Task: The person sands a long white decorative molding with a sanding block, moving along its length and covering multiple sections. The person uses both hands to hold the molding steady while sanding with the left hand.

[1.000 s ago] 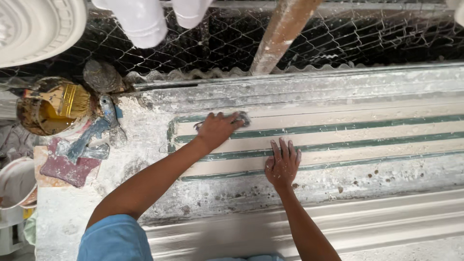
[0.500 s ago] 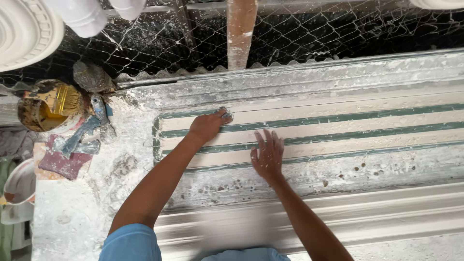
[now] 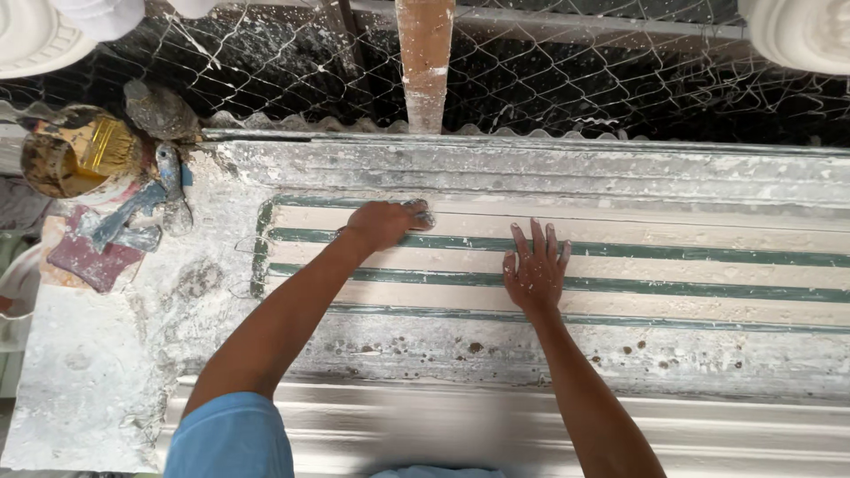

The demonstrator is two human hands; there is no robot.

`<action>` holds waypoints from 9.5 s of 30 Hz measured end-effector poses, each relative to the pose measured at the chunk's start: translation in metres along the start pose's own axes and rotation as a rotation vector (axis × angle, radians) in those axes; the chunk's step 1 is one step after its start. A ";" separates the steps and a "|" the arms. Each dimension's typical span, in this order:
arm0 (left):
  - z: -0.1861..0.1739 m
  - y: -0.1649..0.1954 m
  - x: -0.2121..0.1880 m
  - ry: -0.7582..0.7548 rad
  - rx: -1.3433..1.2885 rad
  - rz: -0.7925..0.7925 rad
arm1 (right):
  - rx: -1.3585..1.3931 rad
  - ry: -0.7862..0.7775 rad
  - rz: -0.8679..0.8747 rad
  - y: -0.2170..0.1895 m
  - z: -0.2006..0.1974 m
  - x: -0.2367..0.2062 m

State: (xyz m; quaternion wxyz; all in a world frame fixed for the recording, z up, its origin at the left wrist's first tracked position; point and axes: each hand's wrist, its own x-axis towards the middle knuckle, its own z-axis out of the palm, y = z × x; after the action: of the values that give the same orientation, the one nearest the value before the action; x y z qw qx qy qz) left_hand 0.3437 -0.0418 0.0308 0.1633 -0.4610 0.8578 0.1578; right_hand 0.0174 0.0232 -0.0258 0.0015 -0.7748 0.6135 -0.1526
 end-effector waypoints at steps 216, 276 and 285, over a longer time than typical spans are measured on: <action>-0.033 0.100 0.066 -0.137 -0.081 0.125 | -0.040 -0.020 0.221 0.123 -0.042 -0.066; -0.027 0.119 0.070 -0.146 -0.030 0.136 | -0.032 0.014 0.224 0.120 -0.043 -0.068; -0.019 0.166 0.136 0.100 -0.199 0.200 | -0.038 0.009 0.232 0.119 -0.047 -0.067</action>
State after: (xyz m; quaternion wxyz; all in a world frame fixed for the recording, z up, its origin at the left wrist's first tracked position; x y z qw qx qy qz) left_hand 0.1300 -0.0630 0.0095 0.0571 -0.3946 0.8866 0.2345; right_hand -0.1205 0.0663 -0.0197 0.0015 -0.6978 0.7019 -0.1432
